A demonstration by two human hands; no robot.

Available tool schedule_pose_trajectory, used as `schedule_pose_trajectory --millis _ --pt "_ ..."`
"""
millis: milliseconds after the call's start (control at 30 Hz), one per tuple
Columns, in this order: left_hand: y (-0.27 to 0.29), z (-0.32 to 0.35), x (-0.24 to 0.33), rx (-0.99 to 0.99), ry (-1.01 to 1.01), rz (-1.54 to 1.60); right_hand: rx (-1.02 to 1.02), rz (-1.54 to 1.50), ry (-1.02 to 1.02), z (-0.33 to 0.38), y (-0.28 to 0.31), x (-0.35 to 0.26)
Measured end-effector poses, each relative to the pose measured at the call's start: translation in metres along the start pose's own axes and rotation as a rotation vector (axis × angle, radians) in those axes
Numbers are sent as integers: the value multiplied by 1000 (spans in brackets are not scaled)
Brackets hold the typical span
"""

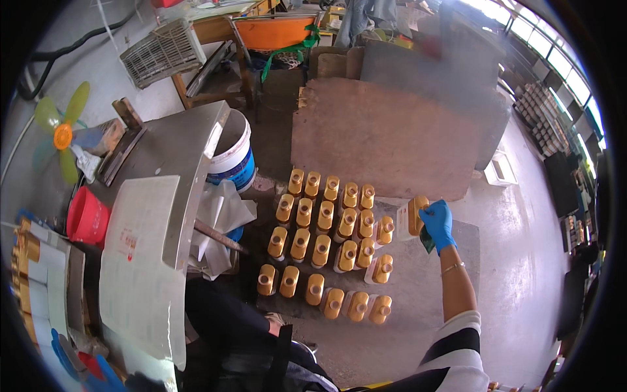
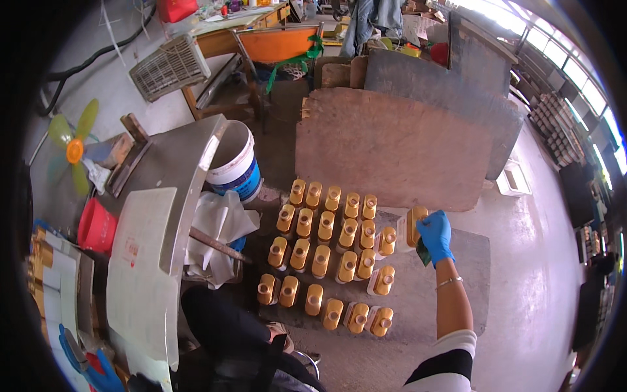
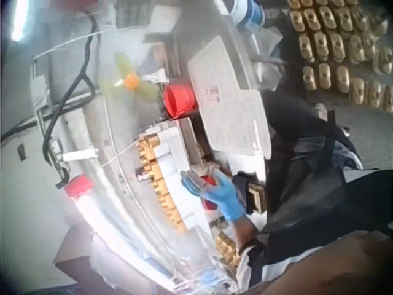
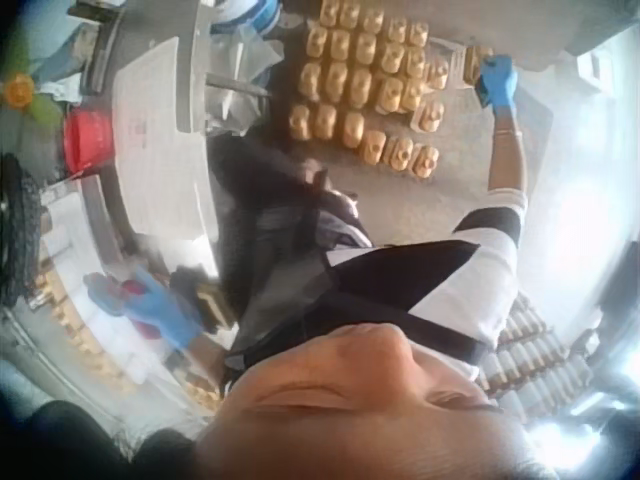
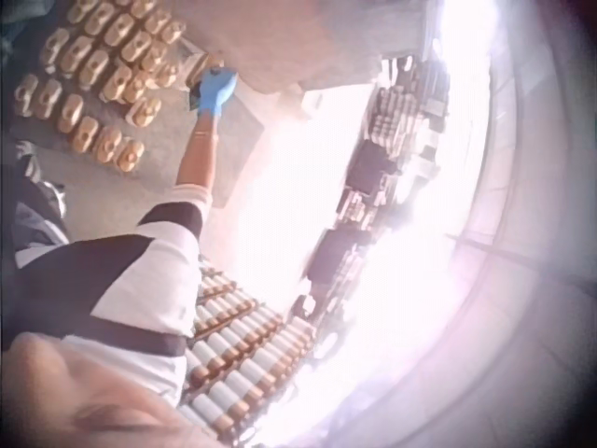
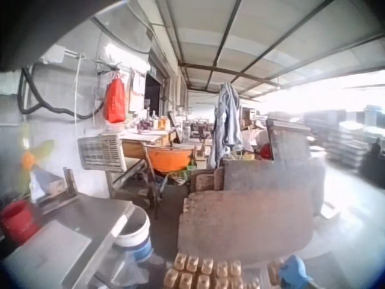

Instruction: The person applies labels to white and gold containers. They pick up a container, place it on a wooden stand, peel a label from a sheet, and carefully align and smooth it onto the container's body. The person repeats this process for multiple containers, occasionally wiping the surface with a cloth before application.

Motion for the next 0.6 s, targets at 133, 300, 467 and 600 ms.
schedule_pose_trajectory --millis 133,300,467,600 --pt "-20 -25 39 -81 -169 -96 43 17 -98 -40 -61 31" --pt "-43 -23 43 -231 -185 -156 16 77 -252 -74 -141 69" --pt "-54 -28 44 -252 -256 -98 -56 139 -349 -75 -209 98" --pt "-64 -28 40 -556 -144 -201 -67 135 -396 -64 -248 117"
Point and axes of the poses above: each hand's wrist, its own z-axis away from the middle knuckle, its own y-axis out of the back of the hand, x = y × z, the point moved 5 cm from there along -z, towards the middle knuckle, and after that the axes turned 7 degrees about x, right-handed, at the moved point
